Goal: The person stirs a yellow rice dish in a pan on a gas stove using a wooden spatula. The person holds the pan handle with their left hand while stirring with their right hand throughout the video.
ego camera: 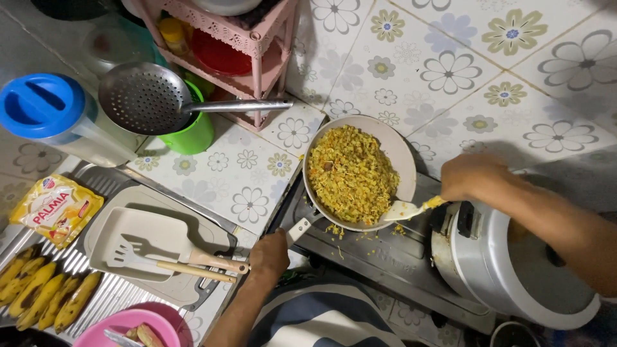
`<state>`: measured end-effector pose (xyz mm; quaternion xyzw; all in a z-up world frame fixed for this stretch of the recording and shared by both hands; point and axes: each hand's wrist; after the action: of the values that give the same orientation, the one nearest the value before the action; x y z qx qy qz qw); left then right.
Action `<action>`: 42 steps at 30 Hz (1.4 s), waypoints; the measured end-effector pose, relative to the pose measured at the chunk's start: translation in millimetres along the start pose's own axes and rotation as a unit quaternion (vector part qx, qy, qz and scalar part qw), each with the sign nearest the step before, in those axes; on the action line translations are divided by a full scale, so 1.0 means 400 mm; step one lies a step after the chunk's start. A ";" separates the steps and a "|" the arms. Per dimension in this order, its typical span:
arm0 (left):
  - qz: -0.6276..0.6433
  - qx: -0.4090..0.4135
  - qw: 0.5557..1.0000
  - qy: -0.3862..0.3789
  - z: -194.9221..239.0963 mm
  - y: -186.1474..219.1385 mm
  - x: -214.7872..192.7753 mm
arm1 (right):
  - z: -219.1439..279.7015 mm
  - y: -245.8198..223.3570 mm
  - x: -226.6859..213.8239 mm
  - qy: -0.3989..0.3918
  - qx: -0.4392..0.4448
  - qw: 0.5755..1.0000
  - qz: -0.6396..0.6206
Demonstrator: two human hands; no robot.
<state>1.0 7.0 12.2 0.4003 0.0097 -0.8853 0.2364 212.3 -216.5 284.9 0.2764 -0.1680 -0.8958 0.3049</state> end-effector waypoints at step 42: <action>0.026 0.046 0.997 0.063 0.033 -0.005 -0.022 | -0.232 -0.017 0.319 0.034 -0.101 0.772 -0.627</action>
<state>-4.2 9.7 26.9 0.4656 -0.0263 -0.8515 0.2400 180.3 -305.1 158.3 0.3186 0.1448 -0.8898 -0.2928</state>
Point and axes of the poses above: each hand's wrist, its own z-axis away from the middle knuckle, its own x-axis out of the palm, y = z × x, and after that the axes turned 5 degrees about -x, right-handed
